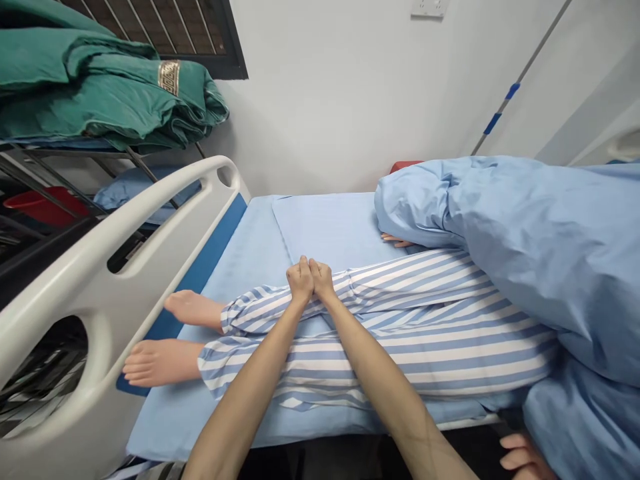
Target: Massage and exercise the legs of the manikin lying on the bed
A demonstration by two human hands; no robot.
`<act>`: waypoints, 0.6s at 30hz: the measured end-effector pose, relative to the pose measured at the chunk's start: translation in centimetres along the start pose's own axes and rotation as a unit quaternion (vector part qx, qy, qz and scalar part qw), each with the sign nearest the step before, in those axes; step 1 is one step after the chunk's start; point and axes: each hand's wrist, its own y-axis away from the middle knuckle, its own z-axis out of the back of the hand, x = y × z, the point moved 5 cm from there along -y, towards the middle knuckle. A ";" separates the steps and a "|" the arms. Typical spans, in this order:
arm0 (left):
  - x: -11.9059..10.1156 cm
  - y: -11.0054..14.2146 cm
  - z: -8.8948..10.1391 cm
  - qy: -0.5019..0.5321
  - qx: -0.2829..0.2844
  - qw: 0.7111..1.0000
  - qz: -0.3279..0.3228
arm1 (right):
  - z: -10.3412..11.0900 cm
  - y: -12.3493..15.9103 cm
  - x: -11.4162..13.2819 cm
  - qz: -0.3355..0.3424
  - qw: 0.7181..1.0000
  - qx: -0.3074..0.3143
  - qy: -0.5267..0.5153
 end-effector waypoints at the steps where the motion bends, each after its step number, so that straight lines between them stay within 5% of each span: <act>1: 0.2 0.0 -0.2 -0.003 -0.003 1.000 0.003 | 0.1 -0.1 -0.2 -0.002 1.000 -0.006 -0.008; 8: 1.8 -0.1 -0.4 -0.052 0.006 0.998 0.029 | 0.4 -0.7 0.7 -0.021 0.999 0.002 0.050; 13: 1.4 0.0 -0.8 -0.054 0.038 0.998 0.014 | 1.3 -1.1 2.8 0.058 0.989 0.034 0.132; 18: 1.7 0.3 -1.0 -0.065 0.022 0.998 0.010 | 1.7 -0.4 0.8 0.033 0.983 0.035 0.180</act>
